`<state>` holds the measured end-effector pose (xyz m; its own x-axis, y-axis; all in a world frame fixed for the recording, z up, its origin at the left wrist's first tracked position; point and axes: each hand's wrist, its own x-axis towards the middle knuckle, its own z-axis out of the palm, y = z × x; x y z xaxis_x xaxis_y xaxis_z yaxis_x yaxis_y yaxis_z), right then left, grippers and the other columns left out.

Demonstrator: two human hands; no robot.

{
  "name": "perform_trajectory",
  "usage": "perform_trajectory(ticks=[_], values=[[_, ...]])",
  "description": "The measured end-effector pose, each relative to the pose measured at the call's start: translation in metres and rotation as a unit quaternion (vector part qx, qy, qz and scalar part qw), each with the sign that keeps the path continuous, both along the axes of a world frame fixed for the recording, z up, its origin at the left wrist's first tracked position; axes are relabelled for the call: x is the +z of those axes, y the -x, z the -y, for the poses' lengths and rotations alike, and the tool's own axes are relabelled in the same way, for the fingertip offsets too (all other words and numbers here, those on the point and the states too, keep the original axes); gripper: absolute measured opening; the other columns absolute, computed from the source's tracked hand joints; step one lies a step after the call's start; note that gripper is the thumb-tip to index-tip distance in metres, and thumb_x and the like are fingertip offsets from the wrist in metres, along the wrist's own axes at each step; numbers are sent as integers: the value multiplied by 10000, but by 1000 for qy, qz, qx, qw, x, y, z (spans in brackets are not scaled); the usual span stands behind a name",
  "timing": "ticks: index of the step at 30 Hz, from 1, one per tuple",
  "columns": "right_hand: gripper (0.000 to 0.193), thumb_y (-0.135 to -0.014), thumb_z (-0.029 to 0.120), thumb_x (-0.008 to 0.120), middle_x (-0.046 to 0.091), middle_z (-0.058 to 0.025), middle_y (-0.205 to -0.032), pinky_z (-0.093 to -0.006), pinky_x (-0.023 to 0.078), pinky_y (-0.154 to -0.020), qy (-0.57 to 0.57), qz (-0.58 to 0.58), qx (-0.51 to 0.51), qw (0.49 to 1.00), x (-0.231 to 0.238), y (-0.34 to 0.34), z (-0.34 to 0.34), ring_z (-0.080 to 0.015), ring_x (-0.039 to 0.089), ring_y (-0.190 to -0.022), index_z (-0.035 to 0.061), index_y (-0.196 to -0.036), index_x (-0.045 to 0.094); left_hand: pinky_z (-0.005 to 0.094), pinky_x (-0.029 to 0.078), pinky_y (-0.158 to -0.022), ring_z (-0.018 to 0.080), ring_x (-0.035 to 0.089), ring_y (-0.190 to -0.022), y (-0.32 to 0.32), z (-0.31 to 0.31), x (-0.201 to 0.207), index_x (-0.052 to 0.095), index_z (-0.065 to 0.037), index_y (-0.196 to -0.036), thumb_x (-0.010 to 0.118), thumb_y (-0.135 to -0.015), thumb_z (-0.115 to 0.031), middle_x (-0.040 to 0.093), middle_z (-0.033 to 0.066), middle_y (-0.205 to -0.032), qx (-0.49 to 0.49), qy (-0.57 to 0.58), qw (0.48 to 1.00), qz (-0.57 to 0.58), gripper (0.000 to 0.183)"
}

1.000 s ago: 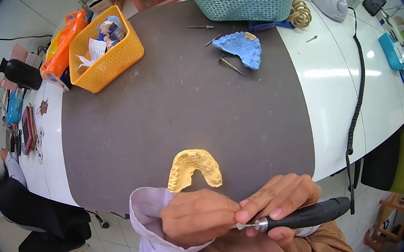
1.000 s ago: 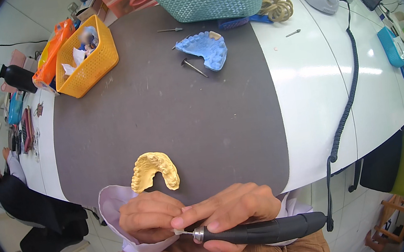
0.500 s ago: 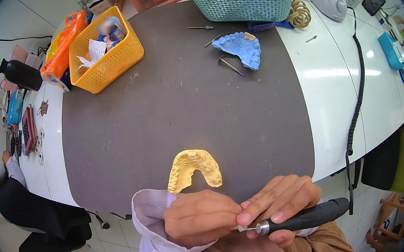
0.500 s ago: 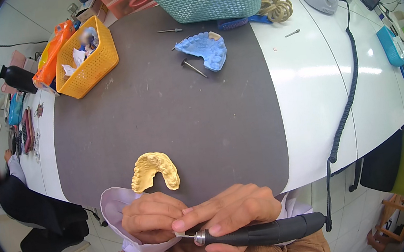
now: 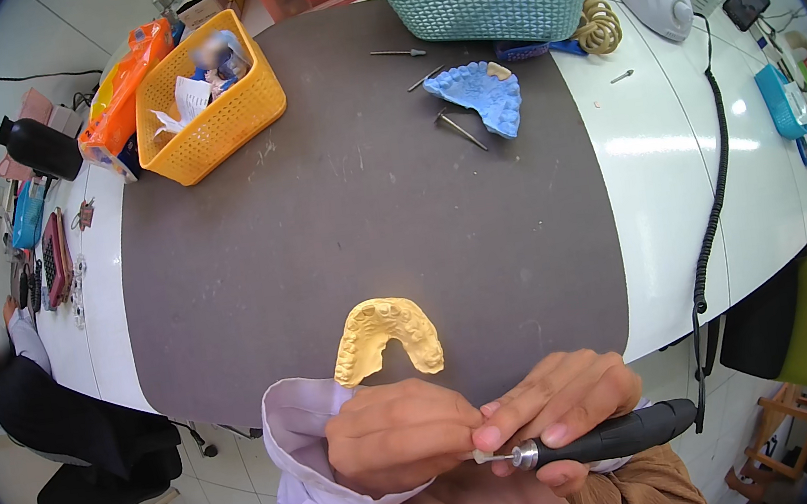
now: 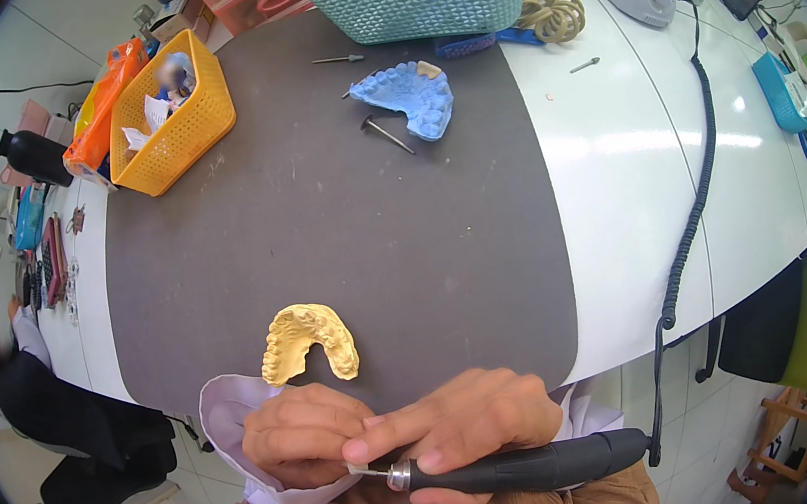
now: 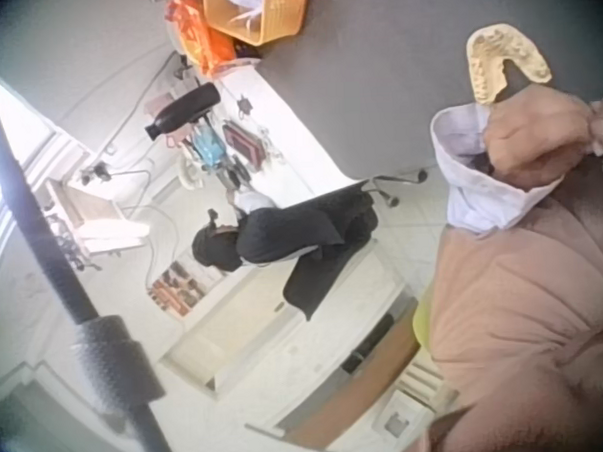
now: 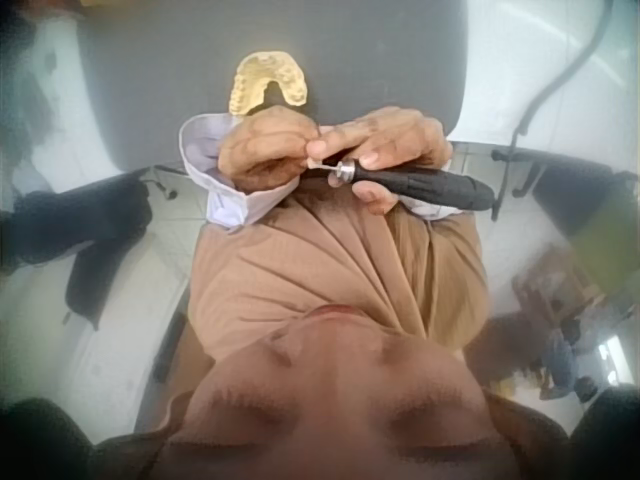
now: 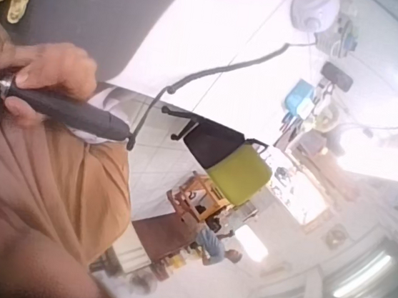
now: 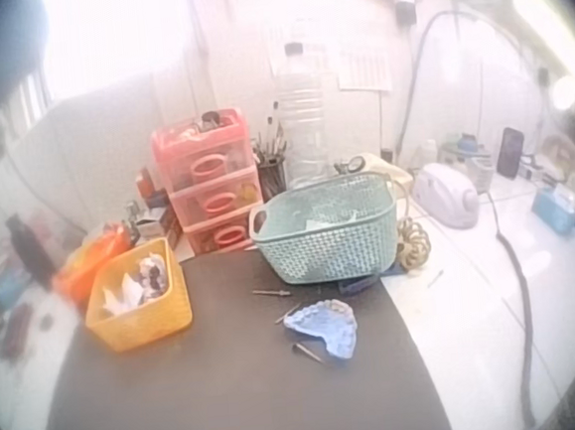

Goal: The person uses a rotary tool to grind and shape a small white object held in their left hand. They then pick up a yellow dental mold and use the rotary tool to work on its surface. The person alternates between grinding the small object and the mold, occasionally placing the tool on the table to inspect the items.

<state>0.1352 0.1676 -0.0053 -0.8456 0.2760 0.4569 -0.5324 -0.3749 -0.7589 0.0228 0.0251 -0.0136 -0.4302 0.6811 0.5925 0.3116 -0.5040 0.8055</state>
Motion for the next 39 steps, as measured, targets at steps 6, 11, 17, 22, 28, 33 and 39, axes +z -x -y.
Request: perform_trajectory(ticks=[6, 11, 17, 22, 28, 33, 39], values=[[269, -748, -36, 690, 603, -350, -917, -417, 548, -726, 20, 9, -9, 1000, -1, -1, 4, -406, 641, -886, -1, -936, 501, 301, 539, -615, 254, 653, -719, -1, 1, -1, 643, 35, -876, 723, -643, 79, 650, 125, -838, 1, 0, 1000, 5, 250], [268, -748, -34, 691, 603, -352, -907, -422, 548, -718, 5, -18, -13, 1000, -1, 1, 2, -404, 644, -875, -1, -934, 501, 302, 539, -614, 254, 653, -718, 0, 0, -1, 644, 34, -875, 725, -643, 75, 649, 123, -836, -4, -5, 1000, 7, 250], [259, -753, -26, 688, 606, -349, -898, -429, 550, -708, 5, -10, 0, 1000, -1, 1, 1, -408, 646, -861, 2, -931, 503, 304, 541, -614, 255, 653, -722, 1, 1, 0, 643, 36, -876, 728, -638, 76, 649, 127, -838, -13, 1, 1000, 6, 256], [252, -758, -16, 688, 603, -354, -900, -429, 550, -706, 24, 5, -31, 999, -1, 0, 6, -410, 645, -864, 1, -927, 502, 301, 541, -613, 253, 654, -724, -1, 0, 0, 642, 36, -879, 730, -635, 75, 650, 127, -842, -1, 1, 1000, 7, 263], [245, -760, -23, 682, 602, -355, -898, -434, 547, -719, 47, 22, -36, 998, 2, -1, 9, -421, 635, -882, -1, -922, 499, 300, 541, -612, 252, 654, -723, -1, 1, -1, 642, 37, -876, 732, -635, 73, 651, 127, -837, 3, 3, 1000, 4, 260], [246, -760, -24, 682, 600, -358, -902, -436, 544, -722, 7, -11, -14, 1000, -1, 1, 2, -420, 635, -885, -1, -923, 499, 298, 541, -612, 251, 655, -716, 0, 0, 0, 642, 36, -875, 731, -634, 76, 651, 126, -830, 3, 2, 1000, 3, 259], [247, -761, -18, 684, 601, -355, -904, -440, 544, -724, 17, -5, -18, 1000, -2, 0, 4, -417, 636, -885, 2, -930, 505, 298, 543, -612, 250, 654, -713, -1, 0, 0, 643, 37, -870, 730, -635, 79, 651, 126, -824, 7, 3, 1000, 3, 254]])
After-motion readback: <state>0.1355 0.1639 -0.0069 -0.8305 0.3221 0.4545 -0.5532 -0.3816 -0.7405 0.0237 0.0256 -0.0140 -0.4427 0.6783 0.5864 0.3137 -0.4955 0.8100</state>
